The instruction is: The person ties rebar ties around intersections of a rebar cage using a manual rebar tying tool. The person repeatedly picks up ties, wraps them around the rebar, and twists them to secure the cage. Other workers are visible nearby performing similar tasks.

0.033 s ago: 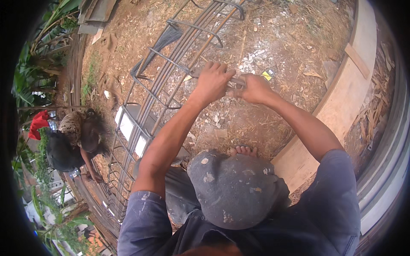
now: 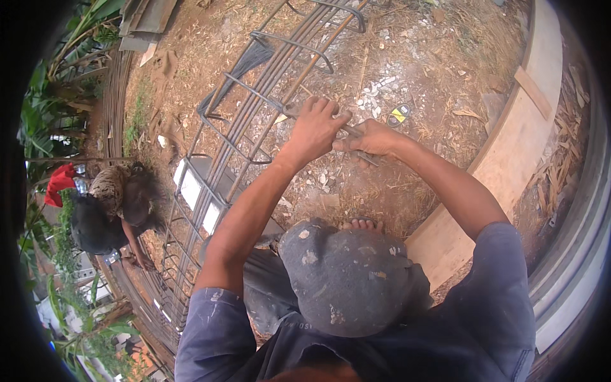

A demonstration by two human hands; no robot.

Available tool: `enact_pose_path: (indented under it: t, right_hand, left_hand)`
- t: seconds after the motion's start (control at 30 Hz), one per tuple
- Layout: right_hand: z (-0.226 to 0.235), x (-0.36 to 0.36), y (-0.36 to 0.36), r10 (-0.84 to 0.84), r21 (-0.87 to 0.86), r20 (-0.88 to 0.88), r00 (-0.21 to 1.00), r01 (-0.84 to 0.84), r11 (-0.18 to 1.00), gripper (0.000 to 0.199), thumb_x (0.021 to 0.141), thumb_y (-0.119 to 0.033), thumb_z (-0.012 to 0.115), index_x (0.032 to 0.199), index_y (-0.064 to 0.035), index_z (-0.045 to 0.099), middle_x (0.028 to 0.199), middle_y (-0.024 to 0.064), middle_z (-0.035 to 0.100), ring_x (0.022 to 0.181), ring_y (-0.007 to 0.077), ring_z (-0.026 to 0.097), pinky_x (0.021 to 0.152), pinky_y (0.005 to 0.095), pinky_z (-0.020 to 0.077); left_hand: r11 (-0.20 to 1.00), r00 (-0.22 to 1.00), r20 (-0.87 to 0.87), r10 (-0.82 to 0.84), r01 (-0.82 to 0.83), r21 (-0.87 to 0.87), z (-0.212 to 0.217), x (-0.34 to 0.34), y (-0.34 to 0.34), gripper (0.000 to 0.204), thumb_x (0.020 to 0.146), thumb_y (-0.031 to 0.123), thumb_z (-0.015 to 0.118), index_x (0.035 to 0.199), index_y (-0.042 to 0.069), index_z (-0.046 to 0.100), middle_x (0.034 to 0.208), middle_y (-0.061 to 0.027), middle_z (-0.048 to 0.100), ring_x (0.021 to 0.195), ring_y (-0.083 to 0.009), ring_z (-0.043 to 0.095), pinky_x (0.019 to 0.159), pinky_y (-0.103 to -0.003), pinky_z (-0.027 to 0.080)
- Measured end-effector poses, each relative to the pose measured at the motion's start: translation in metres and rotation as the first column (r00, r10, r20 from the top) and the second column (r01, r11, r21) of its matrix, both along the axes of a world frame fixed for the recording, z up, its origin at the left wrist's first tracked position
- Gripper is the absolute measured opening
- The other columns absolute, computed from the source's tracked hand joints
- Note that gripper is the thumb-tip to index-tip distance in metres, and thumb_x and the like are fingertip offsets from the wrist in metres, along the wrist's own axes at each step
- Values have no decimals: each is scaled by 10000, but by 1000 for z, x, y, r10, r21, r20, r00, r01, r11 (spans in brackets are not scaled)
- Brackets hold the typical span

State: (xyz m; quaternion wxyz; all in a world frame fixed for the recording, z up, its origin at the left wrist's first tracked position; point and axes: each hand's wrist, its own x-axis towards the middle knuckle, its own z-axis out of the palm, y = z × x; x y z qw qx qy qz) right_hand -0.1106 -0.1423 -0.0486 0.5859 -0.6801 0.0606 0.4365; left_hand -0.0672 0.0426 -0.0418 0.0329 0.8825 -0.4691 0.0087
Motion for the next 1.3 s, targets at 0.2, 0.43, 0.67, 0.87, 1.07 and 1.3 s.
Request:
enact_pose_path:
  t: [0.2,0.43,0.67,0.87,1.07,1.3]
  right_hand:
    - [-58,-39,40,-162,410,-238,958,250,877,576,768,-414,775,1135,-36,543,838,70,619,629,180,607,551,325,523]
    - [-35,-37,45,-132,344,-175,976,186,920,719,783,-299,714,1349,48,437,1180,197,589,1009,239,618,811,363,536]
    - [-69,-31,43,43,624,-671,741,532,573,513,930,-303,538,1308,40,496,1037,150,658,848,189,663,746,328,555]
    - [-36,-16,36,-71,328,-277,958,164,930,530,1005,-353,458,1351,49,441,1090,192,652,893,232,680,781,310,562]
    - [-69,-18,31,137,769,-563,815,456,448,503,1004,-309,482,1400,-7,410,1257,219,572,1064,239,637,914,319,521]
    - [-68,-26,24,-92,437,-21,996,92,895,604,979,-350,519,1472,-54,335,1339,209,527,1141,273,592,993,355,459]
  left_hand:
    - [765,848,-39,529,-496,-411,4,-26,34,393,794,14,619,1182,59,572,1130,-145,594,1037,-294,579,930,-440,442]
    - [-380,184,-928,-324,-924,-51,-35,-28,12,245,961,139,539,1110,-36,624,931,-128,681,732,-185,645,662,-335,563]
    - [319,434,-288,853,-872,-371,-9,-25,23,184,874,155,596,973,48,708,797,-202,692,705,-389,668,658,-461,521]
    - [212,456,-478,751,-852,-478,-6,-25,28,219,856,150,592,984,20,712,867,-228,685,769,-378,664,708,-453,511]
    - [612,633,-17,774,-756,-233,12,-12,3,153,839,148,583,850,15,658,783,-188,642,695,-345,654,652,-453,500]
    - [178,330,-427,842,-916,-358,-24,-28,24,230,895,184,524,769,0,579,688,-263,619,596,-406,614,585,-518,473]
